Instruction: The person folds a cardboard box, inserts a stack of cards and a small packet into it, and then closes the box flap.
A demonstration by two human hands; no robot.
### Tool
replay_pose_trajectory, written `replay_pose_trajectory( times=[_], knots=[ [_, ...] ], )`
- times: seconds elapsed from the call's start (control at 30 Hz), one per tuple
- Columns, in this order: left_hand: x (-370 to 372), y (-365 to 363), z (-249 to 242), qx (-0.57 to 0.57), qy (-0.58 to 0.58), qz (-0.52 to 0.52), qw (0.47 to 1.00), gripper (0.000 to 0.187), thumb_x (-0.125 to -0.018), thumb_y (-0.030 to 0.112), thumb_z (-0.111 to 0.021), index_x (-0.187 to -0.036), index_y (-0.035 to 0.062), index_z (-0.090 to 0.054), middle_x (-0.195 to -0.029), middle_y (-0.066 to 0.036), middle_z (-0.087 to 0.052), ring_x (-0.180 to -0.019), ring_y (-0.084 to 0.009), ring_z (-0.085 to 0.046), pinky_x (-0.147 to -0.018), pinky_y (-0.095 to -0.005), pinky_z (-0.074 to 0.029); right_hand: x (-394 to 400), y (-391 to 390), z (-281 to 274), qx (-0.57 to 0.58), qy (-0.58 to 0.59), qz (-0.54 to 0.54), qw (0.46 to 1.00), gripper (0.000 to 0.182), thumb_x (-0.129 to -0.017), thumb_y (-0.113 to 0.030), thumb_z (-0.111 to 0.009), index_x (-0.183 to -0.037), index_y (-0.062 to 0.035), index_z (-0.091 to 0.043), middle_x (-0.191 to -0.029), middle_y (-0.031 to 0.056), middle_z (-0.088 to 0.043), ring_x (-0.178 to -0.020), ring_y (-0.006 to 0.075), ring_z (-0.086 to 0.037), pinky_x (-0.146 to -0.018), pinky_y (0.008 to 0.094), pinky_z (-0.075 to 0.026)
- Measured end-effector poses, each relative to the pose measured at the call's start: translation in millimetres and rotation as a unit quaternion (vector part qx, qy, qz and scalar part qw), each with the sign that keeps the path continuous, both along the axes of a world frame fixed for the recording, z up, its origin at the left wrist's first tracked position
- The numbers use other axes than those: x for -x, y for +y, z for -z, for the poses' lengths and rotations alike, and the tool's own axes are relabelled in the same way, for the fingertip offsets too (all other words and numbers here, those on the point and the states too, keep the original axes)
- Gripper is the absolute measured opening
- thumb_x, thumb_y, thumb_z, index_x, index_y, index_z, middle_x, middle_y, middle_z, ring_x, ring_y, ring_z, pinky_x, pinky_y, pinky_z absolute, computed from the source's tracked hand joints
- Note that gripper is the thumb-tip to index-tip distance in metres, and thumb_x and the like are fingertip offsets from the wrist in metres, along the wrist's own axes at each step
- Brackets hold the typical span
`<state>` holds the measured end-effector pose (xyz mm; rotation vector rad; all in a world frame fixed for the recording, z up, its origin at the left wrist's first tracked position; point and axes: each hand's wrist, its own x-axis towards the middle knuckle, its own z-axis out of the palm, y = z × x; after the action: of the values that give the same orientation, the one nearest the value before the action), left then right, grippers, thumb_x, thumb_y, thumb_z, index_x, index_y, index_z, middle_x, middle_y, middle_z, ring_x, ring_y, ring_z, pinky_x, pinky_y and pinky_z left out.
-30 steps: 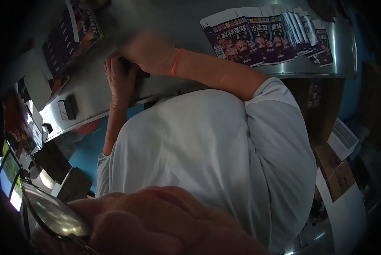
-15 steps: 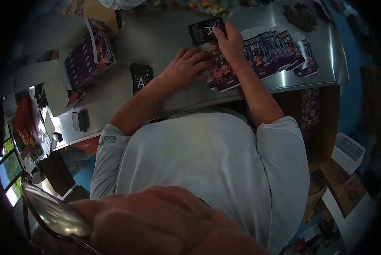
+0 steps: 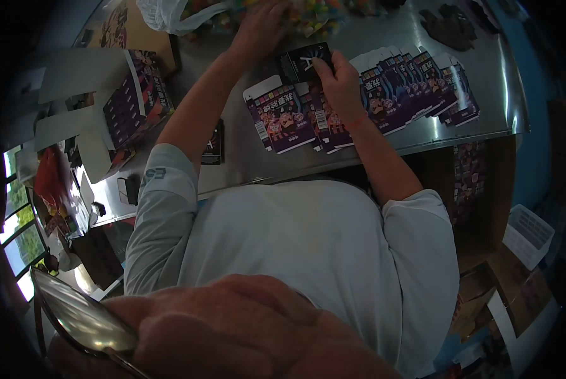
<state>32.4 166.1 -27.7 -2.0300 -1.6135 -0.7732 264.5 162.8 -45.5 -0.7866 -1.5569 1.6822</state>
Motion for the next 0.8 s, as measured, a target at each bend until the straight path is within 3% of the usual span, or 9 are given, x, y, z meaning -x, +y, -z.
replay_pose_trajectory(
  times=[0.07, 0.17, 0.33, 0.37, 0.47, 0.57, 0.67, 0.77, 0.8],
  knots=[
    [0, 11, 3, 0.042, 0.032, -0.027, 0.998, 0.033, -0.087, 0.012, -0.065, -0.119, 0.0064, -0.058, -0.116, -0.011, -0.061, -0.104, -0.0266, -0.061, -0.085, -0.0363, -0.051, -1, 1, 0, 0.031, 0.006, 0.000, 0.999, 0.018, -0.098, -0.019, -0.058, -0.101, -0.0017, -0.058, -0.080, 0.0014, -0.066, -0.066, 0.0077, -0.065, -0.054, 0.0233, -0.051],
    [6, 10, -6, 0.127, -0.019, -0.036, 0.991, 0.033, -0.088, 0.013, -0.064, -0.119, 0.0059, -0.058, -0.114, -0.011, -0.062, -0.102, -0.0257, -0.063, -0.083, -0.0356, -0.052, -2, 0, -4, 0.072, 0.008, -0.002, 0.997, 0.018, -0.098, -0.019, -0.058, -0.103, -0.0022, -0.058, -0.083, 0.0017, -0.066, -0.066, 0.0079, -0.065, -0.054, 0.0230, -0.051],
    [8, -19, -24, 0.217, -0.273, -0.016, 0.937, 0.033, -0.089, 0.014, -0.062, -0.121, 0.0050, -0.057, -0.111, -0.011, -0.063, -0.098, -0.0243, -0.065, -0.079, -0.0345, -0.053, -3, 1, -9, 0.086, 0.021, 0.010, 0.996, 0.019, -0.098, -0.021, -0.057, -0.104, -0.0028, -0.058, -0.086, 0.0033, -0.067, -0.068, 0.0092, -0.065, -0.055, 0.0248, -0.051],
    [5, -29, -21, 0.242, -0.355, 0.000, 0.903, 0.033, -0.089, 0.014, -0.062, -0.121, 0.0049, -0.057, -0.110, -0.011, -0.064, -0.097, -0.0240, -0.065, -0.079, -0.0343, -0.053, -3, 1, -9, 0.061, 0.026, 0.011, 0.998, 0.020, -0.098, -0.022, -0.057, -0.105, -0.0029, -0.059, -0.087, 0.0038, -0.067, -0.070, 0.0097, -0.064, -0.056, 0.0266, -0.052],
    [-9, -55, -1, 0.288, -0.562, 0.068, 0.772, 0.033, -0.099, 0.017, -0.053, -0.129, 0.0041, -0.051, -0.116, -0.007, -0.060, -0.100, -0.0103, -0.061, -0.088, -0.0309, -0.052, -1, 0, -8, -0.024, 0.028, 0.020, 0.999, 0.022, -0.098, -0.024, -0.057, -0.105, -0.0034, -0.059, -0.087, 0.0056, -0.067, -0.074, 0.0120, -0.063, -0.058, 0.0317, -0.051],
    [-43, -92, -18, 0.247, -0.725, 0.142, 0.627, 0.033, -0.101, 0.019, -0.050, -0.130, 0.0031, -0.049, -0.114, -0.007, -0.060, -0.100, -0.0127, -0.061, -0.090, -0.0320, -0.051, 4, -1, -11, -0.132, -0.011, 0.044, 0.990, 0.023, -0.098, -0.025, -0.058, -0.106, -0.0039, -0.059, -0.082, 0.0079, -0.065, -0.074, 0.0156, -0.063, -0.057, 0.0356, -0.049],
    [-48, -110, -26, 0.238, -0.796, 0.162, 0.532, 0.032, -0.102, 0.020, -0.047, -0.129, 0.0026, -0.049, -0.113, -0.008, -0.060, -0.101, -0.0132, -0.060, -0.091, -0.0310, -0.051, 7, -2, -15, -0.237, -0.049, 0.055, 0.969, 0.022, -0.098, -0.025, -0.059, -0.105, -0.0043, -0.058, -0.079, 0.0102, -0.062, -0.070, 0.0195, -0.062, -0.057, 0.0382, -0.047],
    [-49, -119, -23, 0.240, -0.650, 0.108, 0.713, 0.029, -0.101, 0.018, -0.051, -0.125, 0.0020, -0.051, -0.109, -0.008, -0.062, -0.097, -0.0141, -0.062, -0.090, -0.0305, -0.051, 9, -8, -12, -0.276, -0.039, 0.034, 0.960, 0.022, -0.097, -0.025, -0.060, -0.106, -0.0047, -0.058, -0.081, 0.0117, -0.062, -0.071, 0.0217, -0.062, -0.059, 0.0390, -0.048],
    [-50, -120, -23, 0.237, -0.644, 0.107, 0.719, 0.028, -0.099, 0.018, -0.054, -0.122, 0.0017, -0.052, -0.104, -0.006, -0.062, -0.094, -0.0127, -0.061, -0.088, -0.0289, -0.051, 11, -11, -22, -0.267, -0.035, 0.016, 0.963, 0.023, -0.097, -0.024, -0.060, -0.108, -0.0048, -0.058, -0.085, 0.0115, -0.063, -0.074, 0.0213, -0.063, -0.062, 0.0378, -0.050]
  ],
)
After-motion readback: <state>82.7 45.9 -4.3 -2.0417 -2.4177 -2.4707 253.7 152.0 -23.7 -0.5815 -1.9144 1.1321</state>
